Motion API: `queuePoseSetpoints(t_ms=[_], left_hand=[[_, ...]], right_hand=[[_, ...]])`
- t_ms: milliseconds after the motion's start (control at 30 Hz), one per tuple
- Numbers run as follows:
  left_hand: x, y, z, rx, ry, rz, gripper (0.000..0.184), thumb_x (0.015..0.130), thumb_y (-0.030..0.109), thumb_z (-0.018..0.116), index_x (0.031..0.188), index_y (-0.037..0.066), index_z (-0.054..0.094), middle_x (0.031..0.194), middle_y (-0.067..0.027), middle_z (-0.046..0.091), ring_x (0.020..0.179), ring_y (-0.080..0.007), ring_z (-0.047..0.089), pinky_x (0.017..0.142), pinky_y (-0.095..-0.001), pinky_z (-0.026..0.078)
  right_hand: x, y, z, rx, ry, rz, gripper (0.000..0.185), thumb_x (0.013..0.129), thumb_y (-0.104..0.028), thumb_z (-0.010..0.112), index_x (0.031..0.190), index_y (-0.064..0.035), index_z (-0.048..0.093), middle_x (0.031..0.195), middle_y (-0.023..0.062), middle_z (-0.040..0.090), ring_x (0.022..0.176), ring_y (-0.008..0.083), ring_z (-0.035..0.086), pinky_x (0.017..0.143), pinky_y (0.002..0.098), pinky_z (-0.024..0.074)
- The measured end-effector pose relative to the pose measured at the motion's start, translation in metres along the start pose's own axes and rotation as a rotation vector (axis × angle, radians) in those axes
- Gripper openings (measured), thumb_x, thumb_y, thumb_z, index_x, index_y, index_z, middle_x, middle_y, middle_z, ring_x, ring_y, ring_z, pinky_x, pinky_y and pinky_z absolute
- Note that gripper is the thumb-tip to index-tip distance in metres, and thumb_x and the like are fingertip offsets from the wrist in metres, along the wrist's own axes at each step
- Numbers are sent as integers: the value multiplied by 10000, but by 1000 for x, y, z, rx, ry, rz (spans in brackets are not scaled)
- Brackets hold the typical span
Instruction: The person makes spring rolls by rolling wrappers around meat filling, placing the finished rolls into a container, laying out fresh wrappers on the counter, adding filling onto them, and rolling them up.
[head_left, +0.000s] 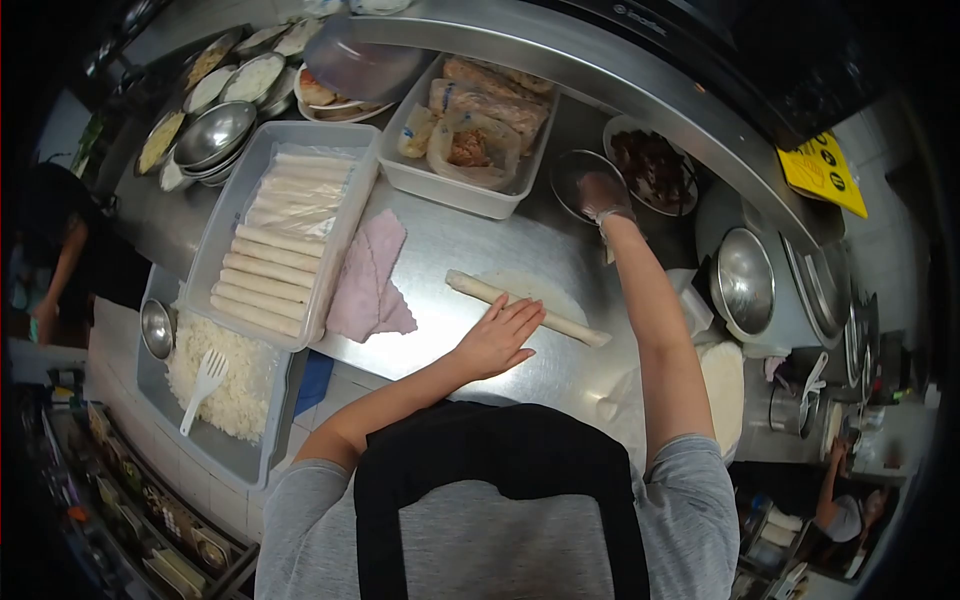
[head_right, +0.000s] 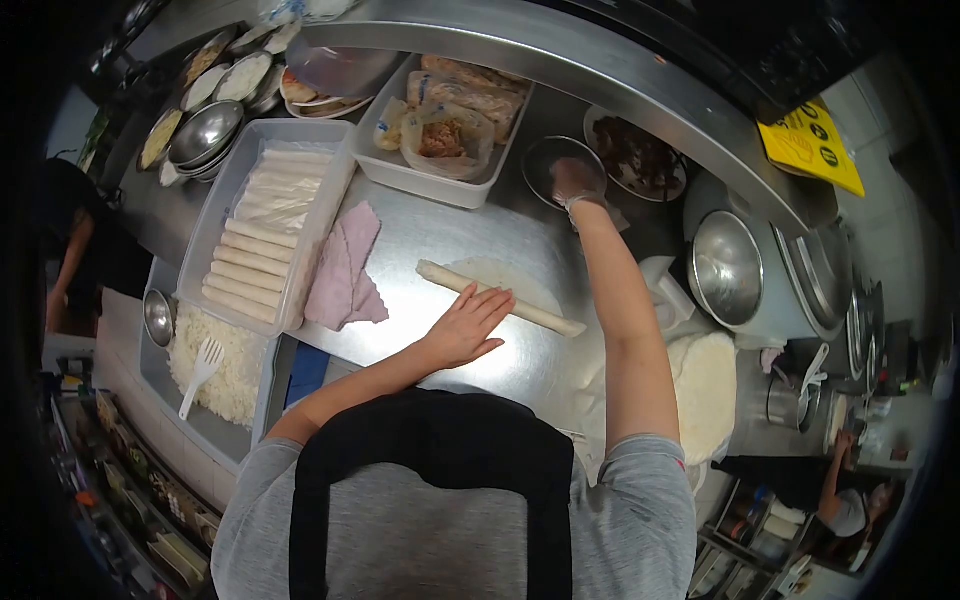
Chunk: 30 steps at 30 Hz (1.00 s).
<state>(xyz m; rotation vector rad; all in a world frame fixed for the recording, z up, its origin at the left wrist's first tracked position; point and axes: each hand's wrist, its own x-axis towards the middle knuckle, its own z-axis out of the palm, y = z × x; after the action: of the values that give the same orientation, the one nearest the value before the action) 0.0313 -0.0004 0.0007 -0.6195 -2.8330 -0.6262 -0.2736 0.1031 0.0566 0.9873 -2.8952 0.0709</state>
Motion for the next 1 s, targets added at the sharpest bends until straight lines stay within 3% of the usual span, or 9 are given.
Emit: queuePoseSetpoints(t_ms=[100, 167, 233, 267, 367, 433, 567, 667, 1000], left_hand=[[-1, 1, -1, 7, -16, -2, 642, 897, 359, 553, 1397, 15, 344, 1439, -142, 359, 1353, -280, 307, 1130, -494, 194], [-1, 0, 0, -10, 13, 12, 644, 897, 355, 553, 1401, 18, 338, 1451, -137, 345, 1357, -278, 300, 1127, -505, 190], [-2, 1, -4, -5, 17, 23, 650, 894, 351, 556, 1406, 21, 331, 1459, -132, 334, 1360, -276, 295, 1126, -512, 185], [-2, 2, -7, 4, 25, 34, 656, 892, 348, 560, 1411, 24, 325, 1466, -128, 324, 1363, -274, 291, 1125, -519, 179], [-5, 7, -8, 30, 21, -42, 657, 885, 369, 557, 1396, 15, 346, 1449, -122, 344, 1347, -274, 308, 1117, -531, 183], [-10, 8, -7, 33, 9, -44, 669, 879, 375, 562, 1399, 16, 343, 1449, -122, 342, 1347, -280, 305, 1114, -534, 183], [-9, 8, -4, 20, -4, -71, 700, 870, 369, 578, 1423, 33, 309, 1473, -114, 311, 1351, -294, 287, 1112, -538, 173], [-11, 8, -3, 38, 18, -63, 704, 869, 373, 580, 1421, 31, 310, 1471, -114, 313, 1348, -291, 291, 1111, -537, 177], [-11, 7, -2, 20, 13, -62, 680, 884, 378, 556, 1419, 35, 312, 1471, -112, 307, 1352, -287, 285, 1110, -537, 179]], right_hand=[[11, 21, 25, 122, 85, 52, 296, 725, -265, 713, 972, -102, 701, 1041, 170, 659, 1014, 360, 611, 868, 453, 491], [-4, 10, -25, 94, -43, 21, 257, 729, -266, 738, 859, -50, 689, 887, 160, 685, 804, 309, 670, 716, 407, 525], [-12, 34, -31, 783, -162, 217, 248, 748, -254, 752, 725, -34, 639, 671, 69, 621, 523, 161, 580, 483, 303, 457], [-28, 30, -49, 1078, -252, 257, 253, 785, -224, 738, 657, -68, 585, 585, -32, 506, 436, 38, 417, 380, 207, 301], [-80, -2, -81, 1222, -268, 459, 205, 787, -166, 733, 666, -84, 589, 550, -49, 483, 448, 21, 412, 378, 172, 257], [-94, 11, -38, 1387, -459, 307, 216, 787, -137, 732, 642, -85, 581, 580, -50, 515, 464, 28, 431, 393, 194, 289], [-109, -25, 14, 537, -606, -166, 306, 675, -293, 785, 672, -32, 626, 653, 91, 622, 602, 204, 587, 574, 365, 465], [-107, -77, -3, 440, -565, 69, 413, 625, -384, 785, 758, -13, 660, 713, 162, 643, 717, 286, 635, 678, 412, 487], [-134, -18, 0, 229, -620, -35, 431, 621, -383, 791, 772, 2, 672, 735, 173, 650, 666, 308, 619, 639, 424, 466]])
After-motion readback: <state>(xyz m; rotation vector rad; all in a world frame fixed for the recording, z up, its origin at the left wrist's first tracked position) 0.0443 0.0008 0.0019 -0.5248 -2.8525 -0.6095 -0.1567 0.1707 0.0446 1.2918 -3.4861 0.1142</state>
